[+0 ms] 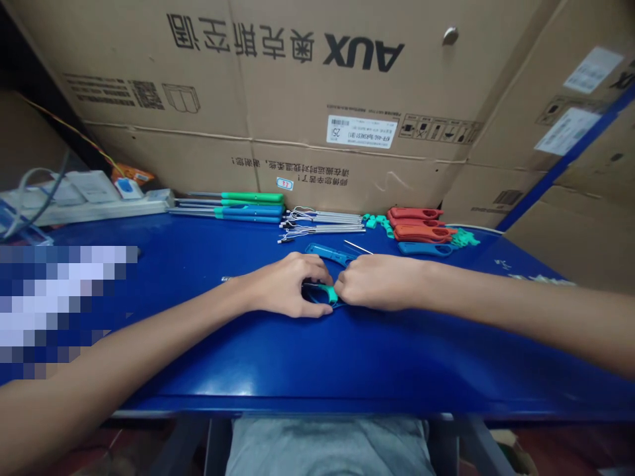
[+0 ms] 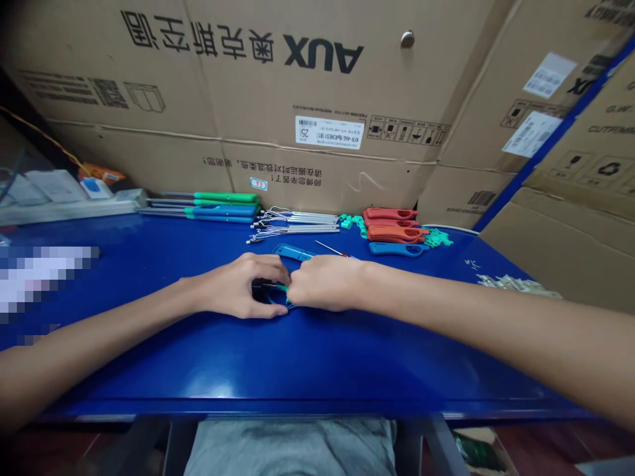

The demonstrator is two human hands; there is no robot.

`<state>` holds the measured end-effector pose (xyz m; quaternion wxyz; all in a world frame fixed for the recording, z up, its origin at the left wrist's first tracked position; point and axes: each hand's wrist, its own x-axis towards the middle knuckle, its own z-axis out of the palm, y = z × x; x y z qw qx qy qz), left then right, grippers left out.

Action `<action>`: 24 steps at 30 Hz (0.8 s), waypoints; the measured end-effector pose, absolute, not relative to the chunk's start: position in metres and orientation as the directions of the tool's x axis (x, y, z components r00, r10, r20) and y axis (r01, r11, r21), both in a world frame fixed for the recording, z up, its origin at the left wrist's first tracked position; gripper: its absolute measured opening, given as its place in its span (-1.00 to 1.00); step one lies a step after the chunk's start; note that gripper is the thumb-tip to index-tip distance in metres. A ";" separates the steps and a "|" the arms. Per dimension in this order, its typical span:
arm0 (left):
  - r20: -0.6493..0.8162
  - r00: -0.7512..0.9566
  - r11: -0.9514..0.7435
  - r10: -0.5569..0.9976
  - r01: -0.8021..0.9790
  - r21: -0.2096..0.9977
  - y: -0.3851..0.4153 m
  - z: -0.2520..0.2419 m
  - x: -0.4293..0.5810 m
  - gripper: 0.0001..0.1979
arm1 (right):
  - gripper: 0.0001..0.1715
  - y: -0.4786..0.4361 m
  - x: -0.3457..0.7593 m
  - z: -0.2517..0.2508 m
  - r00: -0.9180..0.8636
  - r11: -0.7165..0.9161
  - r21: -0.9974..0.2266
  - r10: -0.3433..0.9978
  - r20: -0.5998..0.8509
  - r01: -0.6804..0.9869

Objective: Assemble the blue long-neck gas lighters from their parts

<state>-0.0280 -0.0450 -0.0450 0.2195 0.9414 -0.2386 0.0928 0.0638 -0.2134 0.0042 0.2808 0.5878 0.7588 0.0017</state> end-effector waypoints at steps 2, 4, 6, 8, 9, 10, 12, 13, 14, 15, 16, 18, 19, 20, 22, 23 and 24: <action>0.280 0.871 -0.795 -0.404 -0.486 0.363 -0.045 -0.045 -0.028 -0.70 | -0.79 -0.212 0.065 0.005 -0.139 0.297 0.329 0.893 -0.428 0.896; 0.278 0.873 -0.797 -0.401 -0.482 0.364 -0.045 -0.046 -0.029 -0.70 | -0.79 -0.209 0.067 0.006 -0.119 0.268 0.312 0.898 -0.423 0.912; 0.277 0.874 -0.796 -0.399 -0.480 0.368 -0.045 -0.046 -0.028 -0.70 | -0.78 -0.206 0.068 0.007 -0.089 0.219 0.284 0.909 -0.407 0.934; 0.276 0.876 -0.800 -0.395 -0.476 0.366 -0.046 -0.046 -0.028 -0.71 | -0.76 -0.204 0.069 0.007 -0.069 0.180 0.256 0.919 -0.389 0.950; 0.277 0.877 -0.802 -0.393 -0.474 0.364 -0.046 -0.047 -0.028 -0.72 | -0.75 -0.203 0.069 0.007 -0.067 0.172 0.247 0.921 -0.383 0.954; 0.277 0.877 -0.803 -0.392 -0.473 0.362 -0.046 -0.047 -0.028 -0.72 | -0.74 -0.202 0.069 0.008 -0.066 0.170 0.243 0.921 -0.384 0.955; 0.284 0.875 -0.801 -0.392 -0.476 0.363 -0.045 -0.047 -0.027 -0.73 | -0.74 -0.201 0.069 0.008 -0.068 0.177 0.245 0.915 -0.397 0.953; 0.287 0.874 -0.798 -0.392 -0.478 0.366 -0.045 -0.048 -0.027 -0.74 | -0.75 -0.200 0.070 0.007 -0.067 0.179 0.247 0.912 -0.404 0.952; 0.288 0.873 -0.796 -0.393 -0.480 0.369 -0.044 -0.048 -0.027 -0.74 | -0.74 -0.200 0.070 0.007 -0.067 0.179 0.248 0.912 -0.404 0.952; 0.290 0.873 -0.794 -0.392 -0.481 0.371 -0.044 -0.048 -0.026 -0.75 | -0.74 -0.200 0.071 0.006 -0.070 0.180 0.244 0.914 -0.400 0.953; 0.289 0.874 -0.795 -0.390 -0.478 0.374 -0.044 -0.048 -0.026 -0.74 | -0.74 -0.201 0.073 0.005 -0.075 0.180 0.238 0.917 -0.391 0.954; 0.286 0.878 -0.797 -0.384 -0.472 0.376 -0.043 -0.048 -0.026 -0.73 | -0.74 -0.202 0.076 0.003 -0.090 0.180 0.216 0.924 -0.373 0.960; 0.285 0.879 -0.798 -0.382 -0.469 0.377 -0.043 -0.049 -0.026 -0.72 | -0.74 -0.204 0.077 0.001 -0.096 0.180 0.204 0.926 -0.365 0.962; 0.284 0.880 -0.799 -0.380 -0.468 0.379 -0.043 -0.049 -0.026 -0.71 | -0.73 -0.205 0.079 0.000 -0.100 0.179 0.193 0.928 -0.359 0.965; 0.283 0.880 -0.796 -0.382 -0.469 0.383 -0.043 -0.049 -0.026 -0.70 | -0.71 -0.207 0.081 -0.002 -0.102 0.171 0.165 0.928 -0.360 0.971; 0.284 0.878 -0.794 -0.385 -0.472 0.383 -0.044 -0.049 -0.026 -0.71 | -0.70 -0.208 0.082 -0.002 -0.100 0.163 0.146 0.926 -0.365 0.976; 0.283 0.877 -0.792 -0.388 -0.475 0.383 -0.044 -0.049 -0.026 -0.72 | -0.68 -0.209 0.083 -0.003 -0.097 0.151 0.122 0.924 -0.369 0.981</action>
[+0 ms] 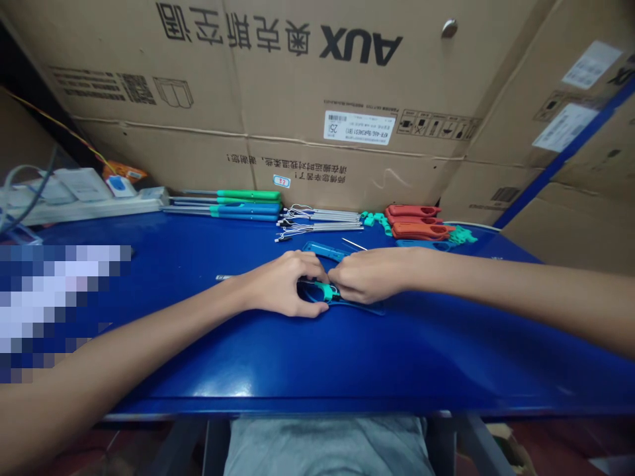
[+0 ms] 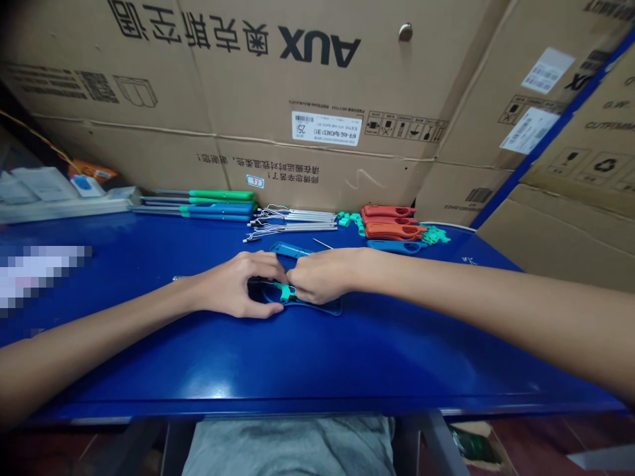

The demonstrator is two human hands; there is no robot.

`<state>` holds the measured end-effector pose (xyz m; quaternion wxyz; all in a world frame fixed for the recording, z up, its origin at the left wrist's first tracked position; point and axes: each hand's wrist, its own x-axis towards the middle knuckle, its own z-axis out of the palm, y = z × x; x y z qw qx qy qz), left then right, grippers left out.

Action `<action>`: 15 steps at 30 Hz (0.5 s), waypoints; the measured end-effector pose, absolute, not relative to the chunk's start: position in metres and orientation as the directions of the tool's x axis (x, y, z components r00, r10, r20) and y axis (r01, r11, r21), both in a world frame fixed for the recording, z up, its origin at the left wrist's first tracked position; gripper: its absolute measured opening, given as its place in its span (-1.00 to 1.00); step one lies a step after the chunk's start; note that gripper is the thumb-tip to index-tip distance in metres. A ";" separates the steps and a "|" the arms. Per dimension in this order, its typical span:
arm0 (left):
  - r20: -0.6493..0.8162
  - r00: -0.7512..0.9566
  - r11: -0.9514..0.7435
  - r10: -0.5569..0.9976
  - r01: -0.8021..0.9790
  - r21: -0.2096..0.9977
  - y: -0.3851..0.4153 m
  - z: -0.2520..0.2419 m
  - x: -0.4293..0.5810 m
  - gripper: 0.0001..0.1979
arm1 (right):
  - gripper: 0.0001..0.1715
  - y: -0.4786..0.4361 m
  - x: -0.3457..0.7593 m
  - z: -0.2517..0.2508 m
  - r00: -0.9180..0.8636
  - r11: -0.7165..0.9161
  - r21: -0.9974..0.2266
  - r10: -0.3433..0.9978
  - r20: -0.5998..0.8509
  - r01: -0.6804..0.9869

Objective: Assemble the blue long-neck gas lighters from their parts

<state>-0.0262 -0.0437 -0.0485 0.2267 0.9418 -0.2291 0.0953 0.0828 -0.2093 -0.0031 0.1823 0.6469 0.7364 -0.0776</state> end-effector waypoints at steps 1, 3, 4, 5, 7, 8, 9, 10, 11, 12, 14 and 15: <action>0.282 0.875 -0.790 -0.393 -0.479 0.382 -0.044 -0.048 -0.026 -0.73 | -0.67 -0.210 0.084 -0.004 -0.090 0.134 0.094 0.924 -0.371 0.987; 0.281 0.869 -0.787 -0.407 -0.490 0.376 -0.044 -0.048 -0.027 -0.75 | -0.66 -0.213 0.085 -0.006 -0.071 0.092 0.041 0.931 -0.358 0.995; 0.281 0.866 -0.785 -0.413 -0.495 0.372 -0.044 -0.048 -0.027 -0.75 | -0.66 -0.214 0.086 -0.008 -0.065 0.076 0.020 0.938 -0.341 0.997; 0.281 0.864 -0.784 -0.418 -0.499 0.369 -0.044 -0.047 -0.027 -0.74 | -0.66 -0.216 0.087 -0.010 -0.062 0.067 0.003 0.946 -0.319 0.998; 0.282 0.862 -0.781 -0.422 -0.503 0.370 -0.044 -0.047 -0.027 -0.73 | -0.67 -0.219 0.089 -0.015 -0.062 0.057 -0.025 0.958 -0.278 0.998; 0.281 0.863 -0.780 -0.420 -0.502 0.374 -0.044 -0.047 -0.027 -0.72 | -0.67 -0.220 0.090 -0.017 -0.062 0.054 -0.037 0.963 -0.262 0.998; 0.280 0.864 -0.779 -0.418 -0.500 0.378 -0.044 -0.047 -0.027 -0.72 | -0.68 -0.221 0.090 -0.019 -0.060 0.050 -0.046 0.967 -0.249 0.998; 0.280 0.865 -0.778 -0.417 -0.499 0.383 -0.044 -0.047 -0.027 -0.72 | -0.67 -0.222 0.091 -0.021 -0.059 0.047 -0.055 0.970 -0.238 0.997; 0.280 0.864 -0.776 -0.418 -0.500 0.385 -0.045 -0.047 -0.027 -0.72 | -0.67 -0.222 0.091 -0.022 -0.061 0.048 -0.063 0.972 -0.227 0.997; 0.281 0.863 -0.774 -0.421 -0.503 0.384 -0.045 -0.047 -0.027 -0.73 | -0.67 -0.223 0.092 -0.023 -0.066 0.053 -0.068 0.974 -0.215 0.996; 0.282 0.859 -0.771 -0.428 -0.510 0.381 -0.045 -0.046 -0.027 -0.74 | -0.66 -0.223 0.092 -0.025 -0.071 0.059 -0.069 0.980 -0.184 0.996; 0.281 0.857 -0.770 -0.432 -0.513 0.379 -0.046 -0.046 -0.027 -0.74 | -0.66 -0.223 0.093 -0.025 -0.070 0.060 -0.068 0.983 -0.168 0.996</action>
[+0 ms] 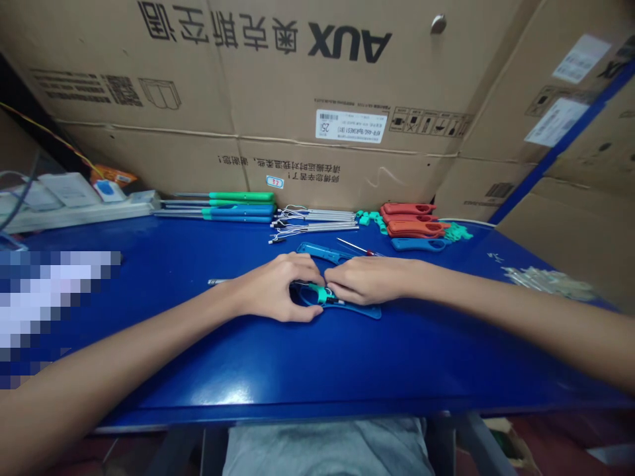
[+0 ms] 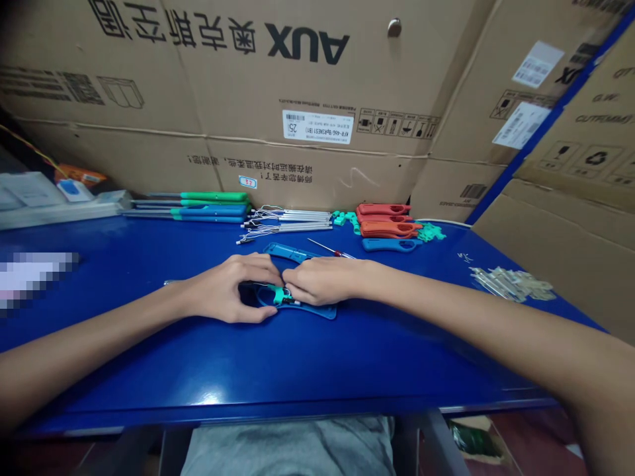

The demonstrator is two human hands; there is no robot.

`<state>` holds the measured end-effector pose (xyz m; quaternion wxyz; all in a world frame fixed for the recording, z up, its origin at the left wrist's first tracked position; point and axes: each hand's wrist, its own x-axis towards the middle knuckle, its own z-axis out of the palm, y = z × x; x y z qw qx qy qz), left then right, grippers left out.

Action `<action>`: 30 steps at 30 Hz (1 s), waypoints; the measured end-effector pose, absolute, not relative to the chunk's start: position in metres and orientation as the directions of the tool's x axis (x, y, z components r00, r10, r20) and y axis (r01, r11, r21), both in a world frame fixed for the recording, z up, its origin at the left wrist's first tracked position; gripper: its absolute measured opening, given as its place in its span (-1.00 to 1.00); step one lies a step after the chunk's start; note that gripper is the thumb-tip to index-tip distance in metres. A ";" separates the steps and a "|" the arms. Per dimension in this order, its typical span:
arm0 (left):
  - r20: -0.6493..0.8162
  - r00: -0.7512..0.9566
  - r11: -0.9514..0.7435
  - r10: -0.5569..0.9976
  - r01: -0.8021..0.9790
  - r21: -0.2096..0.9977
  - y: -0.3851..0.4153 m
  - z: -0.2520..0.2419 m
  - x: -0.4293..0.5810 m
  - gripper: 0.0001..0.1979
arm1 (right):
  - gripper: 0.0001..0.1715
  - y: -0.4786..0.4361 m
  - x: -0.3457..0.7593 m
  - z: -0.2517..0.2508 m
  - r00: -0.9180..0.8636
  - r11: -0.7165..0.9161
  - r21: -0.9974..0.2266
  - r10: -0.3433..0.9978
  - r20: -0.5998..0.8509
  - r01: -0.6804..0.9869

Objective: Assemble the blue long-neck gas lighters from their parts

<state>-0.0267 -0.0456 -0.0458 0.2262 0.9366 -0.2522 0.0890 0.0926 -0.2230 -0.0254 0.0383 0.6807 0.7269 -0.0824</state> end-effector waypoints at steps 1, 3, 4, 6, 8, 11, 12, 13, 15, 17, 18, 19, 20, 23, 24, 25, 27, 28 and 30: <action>0.280 0.856 -0.770 -0.435 -0.514 0.377 -0.046 -0.046 -0.027 -0.74 | -0.66 -0.223 0.093 -0.026 -0.071 0.062 -0.065 0.986 -0.153 0.996; 0.273 0.857 -0.771 -0.436 -0.513 0.378 -0.046 -0.045 -0.027 -0.74 | -0.67 -0.224 0.093 -0.028 -0.074 0.066 -0.060 0.989 -0.127 0.996; 0.268 0.859 -0.772 -0.437 -0.510 0.378 -0.045 -0.045 -0.027 -0.73 | -0.68 -0.224 0.093 -0.029 -0.077 0.070 -0.060 0.990 -0.116 0.996; 0.253 0.864 -0.779 -0.435 -0.502 0.375 -0.045 -0.044 -0.027 -0.73 | -0.68 -0.225 0.093 -0.032 -0.082 0.076 -0.064 0.993 -0.090 0.995; 0.243 0.869 -0.786 -0.432 -0.495 0.372 -0.045 -0.043 -0.028 -0.73 | -0.67 -0.225 0.093 -0.034 -0.076 0.071 -0.075 0.995 -0.060 0.995; 0.244 0.875 -0.794 -0.419 -0.483 0.369 -0.044 -0.043 -0.028 -0.73 | -0.66 -0.227 0.093 -0.038 -0.049 0.047 -0.094 0.999 -0.013 0.994; 0.245 0.876 -0.795 -0.416 -0.481 0.370 -0.044 -0.043 -0.028 -0.72 | -0.65 -0.227 0.094 -0.039 -0.037 0.036 -0.106 0.999 -0.001 0.994; 0.246 0.876 -0.795 -0.415 -0.480 0.371 -0.044 -0.043 -0.029 -0.72 | -0.65 -0.227 0.094 -0.040 -0.027 0.028 -0.121 1.000 0.009 0.992; 0.248 0.874 -0.791 -0.417 -0.484 0.373 -0.043 -0.044 -0.028 -0.73 | -0.66 -0.226 0.096 -0.041 -0.017 0.020 -0.162 1.000 0.021 0.987; 0.257 0.868 -0.785 -0.424 -0.494 0.375 -0.043 -0.044 -0.028 -0.74 | -0.67 -0.225 0.098 -0.041 -0.015 0.020 -0.216 1.000 0.025 0.976; 0.261 0.865 -0.782 -0.429 -0.500 0.372 -0.043 -0.045 -0.028 -0.74 | -0.67 -0.225 0.098 -0.040 -0.014 0.020 -0.250 1.000 0.025 0.968; 0.265 0.862 -0.781 -0.433 -0.505 0.367 -0.043 -0.045 -0.028 -0.74 | -0.67 -0.224 0.099 -0.039 -0.015 0.021 -0.287 1.000 0.022 0.958; 0.265 0.860 -0.782 -0.437 -0.509 0.361 -0.043 -0.045 -0.028 -0.74 | -0.67 -0.223 0.099 -0.038 -0.014 0.018 -0.324 1.000 0.013 0.946; 0.255 0.859 -0.793 -0.445 -0.510 0.334 -0.043 -0.043 -0.029 -0.74 | -0.67 -0.220 0.099 -0.034 0.001 -0.014 -0.396 0.999 -0.033 0.918; 0.252 0.857 -0.795 -0.450 -0.513 0.323 -0.043 -0.042 -0.029 -0.73 | -0.70 -0.218 0.099 -0.032 0.013 -0.033 -0.402 0.999 -0.052 0.915; 0.247 0.854 -0.799 -0.458 -0.517 0.308 -0.043 -0.042 -0.029 -0.71 | -0.72 -0.217 0.099 -0.031 0.030 -0.056 -0.400 0.997 -0.071 0.915; 0.228 0.848 -0.804 -0.479 -0.528 0.273 -0.044 -0.041 -0.030 -0.66 | -0.76 -0.214 0.098 -0.030 0.068 -0.104 -0.388 0.992 -0.106 0.916; 0.212 0.846 -0.806 -0.489 -0.531 0.260 -0.044 -0.040 -0.030 -0.66 | -0.77 -0.213 0.098 -0.029 0.084 -0.125 -0.381 0.989 -0.122 0.916; 0.178 0.849 -0.812 -0.498 -0.528 0.248 -0.045 -0.041 -0.031 -0.69 | -0.78 -0.211 0.098 -0.028 0.098 -0.145 -0.366 0.985 -0.144 0.919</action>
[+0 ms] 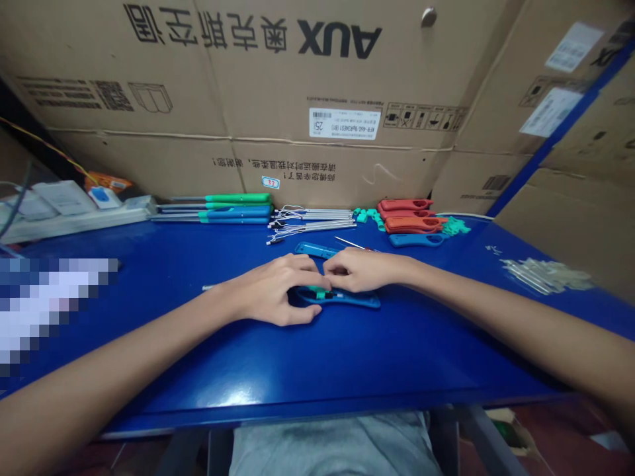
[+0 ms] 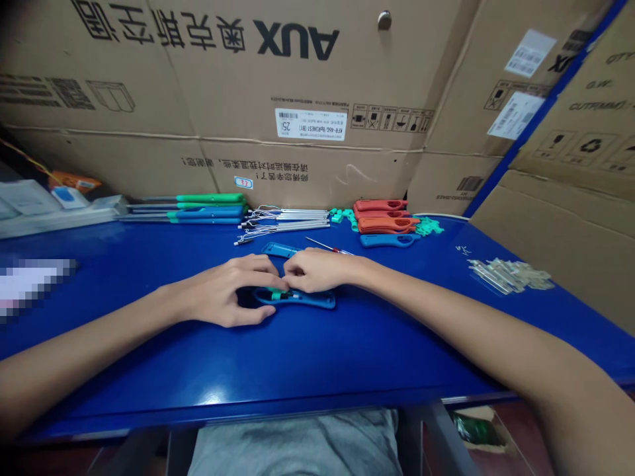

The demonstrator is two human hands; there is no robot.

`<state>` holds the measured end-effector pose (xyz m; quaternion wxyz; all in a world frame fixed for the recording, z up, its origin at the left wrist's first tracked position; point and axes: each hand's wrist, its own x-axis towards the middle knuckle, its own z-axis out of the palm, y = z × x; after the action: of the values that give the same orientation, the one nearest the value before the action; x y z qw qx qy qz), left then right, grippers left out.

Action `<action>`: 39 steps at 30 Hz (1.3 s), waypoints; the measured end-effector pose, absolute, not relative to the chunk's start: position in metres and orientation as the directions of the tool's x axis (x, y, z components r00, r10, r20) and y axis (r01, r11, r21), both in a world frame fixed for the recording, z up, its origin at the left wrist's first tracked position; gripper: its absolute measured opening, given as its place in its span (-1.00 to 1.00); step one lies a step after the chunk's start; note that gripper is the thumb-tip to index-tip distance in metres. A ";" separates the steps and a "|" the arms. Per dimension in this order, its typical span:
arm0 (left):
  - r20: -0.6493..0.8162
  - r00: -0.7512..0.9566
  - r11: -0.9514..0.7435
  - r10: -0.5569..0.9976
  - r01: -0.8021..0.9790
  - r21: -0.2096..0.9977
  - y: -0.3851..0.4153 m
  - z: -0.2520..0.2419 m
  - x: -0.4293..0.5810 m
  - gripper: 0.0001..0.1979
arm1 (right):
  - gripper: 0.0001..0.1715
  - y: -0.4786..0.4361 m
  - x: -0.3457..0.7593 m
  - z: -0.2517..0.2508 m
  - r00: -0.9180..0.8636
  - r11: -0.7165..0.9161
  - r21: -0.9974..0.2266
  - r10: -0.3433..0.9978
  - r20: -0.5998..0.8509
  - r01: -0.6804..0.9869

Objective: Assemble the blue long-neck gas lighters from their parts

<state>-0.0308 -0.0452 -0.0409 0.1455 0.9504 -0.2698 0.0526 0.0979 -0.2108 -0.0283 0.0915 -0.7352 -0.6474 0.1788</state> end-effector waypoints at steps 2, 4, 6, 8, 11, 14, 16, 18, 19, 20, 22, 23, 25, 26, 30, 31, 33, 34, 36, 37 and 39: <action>0.159 0.855 -0.817 -0.494 -0.519 0.251 -0.047 -0.042 -0.031 -0.71 | -0.79 -0.209 0.098 -0.028 0.087 -0.137 -0.358 0.984 -0.153 0.924; 0.149 0.860 -0.824 -0.489 -0.511 0.246 -0.049 -0.043 -0.032 -0.71 | -0.82 -0.209 0.097 -0.029 0.078 -0.126 -0.352 0.986 -0.147 0.927; 0.139 0.860 -0.827 -0.491 -0.510 0.236 -0.050 -0.043 -0.032 -0.70 | -0.81 -0.209 0.097 -0.030 0.081 -0.121 -0.346 0.988 -0.129 0.930; 0.134 0.859 -0.826 -0.495 -0.513 0.234 -0.050 -0.044 -0.031 -0.71 | -0.79 -0.211 0.098 -0.031 0.086 -0.120 -0.364 0.990 -0.110 0.924; 0.157 0.858 -0.819 -0.490 -0.514 0.256 -0.049 -0.047 -0.030 -0.71 | -0.77 -0.215 0.102 -0.032 0.104 -0.144 -0.487 0.989 -0.108 0.862; 0.213 0.850 -0.808 -0.482 -0.525 0.267 -0.047 -0.050 -0.030 -0.70 | -0.86 -0.223 0.105 -0.032 0.104 -0.141 -0.625 0.990 -0.096 0.768; 0.239 0.843 -0.800 -0.482 -0.535 0.274 -0.046 -0.051 -0.030 -0.71 | -0.82 -0.229 0.105 -0.032 0.081 -0.100 -0.650 0.995 -0.060 0.754; 0.255 0.841 -0.791 -0.477 -0.537 0.292 -0.046 -0.051 -0.030 -0.69 | -0.81 -0.232 0.104 -0.032 0.064 -0.069 -0.629 0.997 -0.031 0.774; 0.262 0.842 -0.789 -0.471 -0.535 0.303 -0.046 -0.051 -0.030 -0.68 | -0.82 -0.232 0.102 -0.031 0.059 -0.062 -0.608 0.998 -0.026 0.791; 0.265 0.844 -0.787 -0.466 -0.532 0.311 -0.047 -0.050 -0.030 -0.68 | -0.83 -0.232 0.101 -0.030 0.056 -0.058 -0.582 0.998 -0.022 0.811; 0.265 0.849 -0.792 -0.457 -0.524 0.313 -0.047 -0.050 -0.031 -0.68 | -0.84 -0.231 0.099 -0.028 0.044 -0.049 -0.521 0.999 -0.022 0.852; 0.258 0.854 -0.799 -0.452 -0.516 0.307 -0.048 -0.049 -0.031 -0.68 | -0.84 -0.230 0.099 -0.027 0.034 -0.042 -0.492 0.999 -0.025 0.869; 0.239 0.864 -0.816 -0.443 -0.499 0.292 -0.048 -0.048 -0.031 -0.67 | -0.84 -0.228 0.099 -0.025 0.013 -0.030 -0.456 0.999 -0.039 0.889; 0.227 0.869 -0.824 -0.439 -0.490 0.284 -0.049 -0.048 -0.031 -0.67 | -0.84 -0.228 0.099 -0.024 0.006 -0.028 -0.454 0.999 -0.051 0.891; 0.182 0.872 -0.820 -0.455 -0.490 0.295 -0.049 -0.045 -0.032 -0.67 | -0.84 -0.226 0.098 -0.020 -0.005 -0.045 -0.464 0.994 -0.108 0.885; 0.171 0.871 -0.815 -0.460 -0.491 0.307 -0.048 -0.045 -0.032 -0.67 | -0.85 -0.226 0.097 -0.018 -0.006 -0.050 -0.452 0.992 -0.122 0.891; 0.156 0.872 -0.808 -0.464 -0.489 0.330 -0.047 -0.044 -0.031 -0.65 | -0.85 -0.224 0.095 -0.016 -0.016 -0.048 -0.398 0.988 -0.154 0.916; 0.148 0.874 -0.806 -0.463 -0.485 0.338 -0.047 -0.043 -0.031 -0.64 | -0.84 -0.223 0.094 -0.014 -0.024 -0.041 -0.366 0.985 -0.171 0.930; 0.137 0.878 -0.807 -0.458 -0.476 0.349 -0.045 -0.044 -0.030 -0.63 | -0.82 -0.221 0.091 -0.011 -0.044 -0.017 -0.298 0.979 -0.197 0.954; 0.133 0.879 -0.808 -0.457 -0.473 0.352 -0.045 -0.044 -0.029 -0.62 | -0.81 -0.221 0.090 -0.010 -0.053 -0.003 -0.265 0.977 -0.205 0.964; 0.133 0.880 -0.808 -0.456 -0.472 0.354 -0.044 -0.044 -0.029 -0.61 | -0.79 -0.219 0.087 -0.008 -0.075 0.033 -0.198 0.974 -0.211 0.980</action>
<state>-0.0288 -0.0440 -0.0441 0.1917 0.9505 -0.2438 0.0209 0.0870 -0.2185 -0.0077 -0.0089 -0.6799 -0.7186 0.1461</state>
